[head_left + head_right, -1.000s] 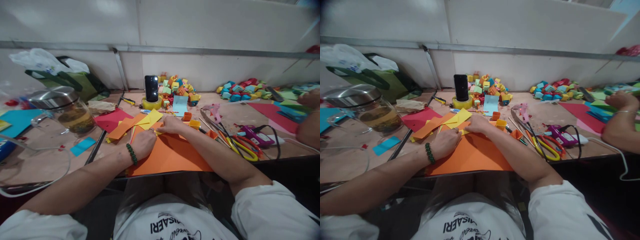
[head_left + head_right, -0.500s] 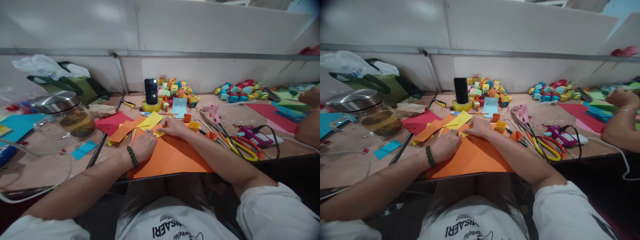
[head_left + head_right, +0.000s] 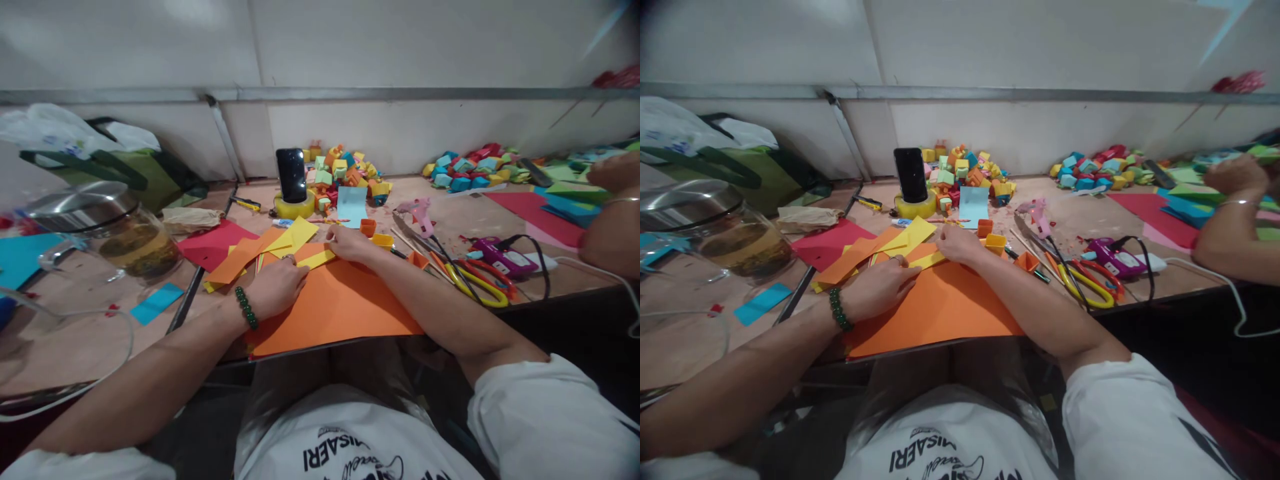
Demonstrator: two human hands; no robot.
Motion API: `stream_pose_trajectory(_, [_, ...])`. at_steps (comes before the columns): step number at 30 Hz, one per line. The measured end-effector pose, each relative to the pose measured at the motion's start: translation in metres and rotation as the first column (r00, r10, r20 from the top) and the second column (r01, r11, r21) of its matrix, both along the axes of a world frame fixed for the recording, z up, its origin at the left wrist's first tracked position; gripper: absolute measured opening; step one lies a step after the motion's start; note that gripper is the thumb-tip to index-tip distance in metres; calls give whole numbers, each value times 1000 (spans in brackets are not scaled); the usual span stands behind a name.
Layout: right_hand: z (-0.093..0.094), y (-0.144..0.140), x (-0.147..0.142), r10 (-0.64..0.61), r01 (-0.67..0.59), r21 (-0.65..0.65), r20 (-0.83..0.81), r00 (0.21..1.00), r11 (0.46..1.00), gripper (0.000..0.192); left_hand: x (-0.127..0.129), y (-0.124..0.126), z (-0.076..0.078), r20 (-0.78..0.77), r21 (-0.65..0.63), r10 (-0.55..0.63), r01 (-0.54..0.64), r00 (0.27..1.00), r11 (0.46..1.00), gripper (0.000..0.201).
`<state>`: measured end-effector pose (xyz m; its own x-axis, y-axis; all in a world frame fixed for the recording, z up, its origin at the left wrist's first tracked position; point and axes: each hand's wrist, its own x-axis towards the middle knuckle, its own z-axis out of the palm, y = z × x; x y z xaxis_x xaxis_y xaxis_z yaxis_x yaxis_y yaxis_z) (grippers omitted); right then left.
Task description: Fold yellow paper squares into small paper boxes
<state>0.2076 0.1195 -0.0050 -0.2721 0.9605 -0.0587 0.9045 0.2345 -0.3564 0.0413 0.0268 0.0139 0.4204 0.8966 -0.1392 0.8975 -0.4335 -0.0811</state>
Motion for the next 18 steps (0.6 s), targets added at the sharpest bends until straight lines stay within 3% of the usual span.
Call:
stream_pose_trajectory(3, [-3, -8, -11, 63, -58, 124, -42, 997, 991, 38, -1, 1, -1, 1, -4, -2, 2, 1000, 1000, 31])
stream_pose_trajectory(6, [-12, -3, -15, 145, -137, 117, -61, 988, 984, 50, -3, 2, -2, 8, 2, -21, 21, 1000, 1000, 32])
stream_pose_trajectory(10, [-17, 9, -7, 175, -169, 65, -92, 980, 983, 45, -4, 2, -1, 10, -3, -32, 32, 999, 999, 33])
stream_pose_trajectory(15, [-10, 6, -2, 188, -186, 27, -98, 977, 982, 38, -6, 3, -2, 43, 23, -75, 74, 996, 997, 31])
stream_pose_trajectory(18, [-9, 0, -6, 164, -157, 82, -92, 982, 984, 51, -7, 5, -6, 39, 46, -108, 106, 993, 993, 32])
